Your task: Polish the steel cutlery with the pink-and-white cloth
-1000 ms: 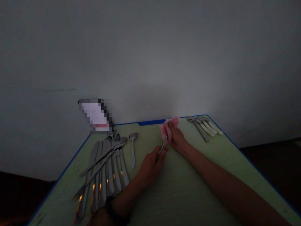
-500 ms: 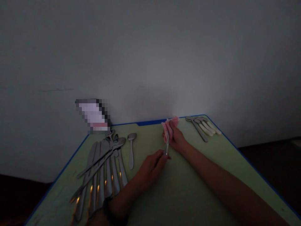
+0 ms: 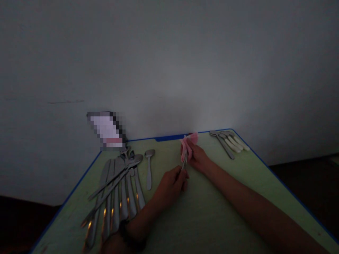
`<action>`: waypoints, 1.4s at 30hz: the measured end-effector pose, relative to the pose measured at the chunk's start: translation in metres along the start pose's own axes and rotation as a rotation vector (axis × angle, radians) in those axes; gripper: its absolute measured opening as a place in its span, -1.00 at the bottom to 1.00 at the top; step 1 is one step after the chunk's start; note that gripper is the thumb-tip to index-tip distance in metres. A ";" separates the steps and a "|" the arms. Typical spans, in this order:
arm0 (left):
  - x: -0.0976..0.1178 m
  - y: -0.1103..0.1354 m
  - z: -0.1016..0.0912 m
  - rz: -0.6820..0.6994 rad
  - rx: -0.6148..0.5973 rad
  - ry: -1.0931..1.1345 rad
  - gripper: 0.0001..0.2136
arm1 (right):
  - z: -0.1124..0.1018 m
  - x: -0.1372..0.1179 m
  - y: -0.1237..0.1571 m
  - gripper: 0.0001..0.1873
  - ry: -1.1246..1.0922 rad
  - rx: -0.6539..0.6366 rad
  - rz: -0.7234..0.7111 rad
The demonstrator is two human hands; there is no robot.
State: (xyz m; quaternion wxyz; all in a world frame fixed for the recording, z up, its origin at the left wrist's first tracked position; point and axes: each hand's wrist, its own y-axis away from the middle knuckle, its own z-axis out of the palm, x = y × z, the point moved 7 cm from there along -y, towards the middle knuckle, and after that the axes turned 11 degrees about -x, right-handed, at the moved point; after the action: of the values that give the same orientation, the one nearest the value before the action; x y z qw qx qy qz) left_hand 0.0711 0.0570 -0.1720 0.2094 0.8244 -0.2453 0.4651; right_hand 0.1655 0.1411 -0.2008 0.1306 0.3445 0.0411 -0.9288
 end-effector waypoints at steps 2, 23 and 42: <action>-0.002 -0.001 0.000 -0.008 -0.036 0.031 -0.67 | 0.007 0.006 0.002 -0.69 0.065 -0.033 0.031; -0.004 -0.002 0.000 -0.012 -0.057 0.054 -0.57 | -0.019 -0.017 0.002 -0.70 0.244 0.195 -0.192; -0.003 0.000 0.004 -0.056 -0.076 0.061 -0.57 | 0.007 -0.006 0.002 -0.84 0.121 -0.013 -0.067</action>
State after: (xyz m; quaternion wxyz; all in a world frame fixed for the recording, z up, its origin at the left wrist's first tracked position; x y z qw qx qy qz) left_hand 0.0724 0.0547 -0.1763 0.2608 0.8078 -0.2331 0.4745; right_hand 0.1663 0.1399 -0.1915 0.0987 0.3975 0.0663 -0.9098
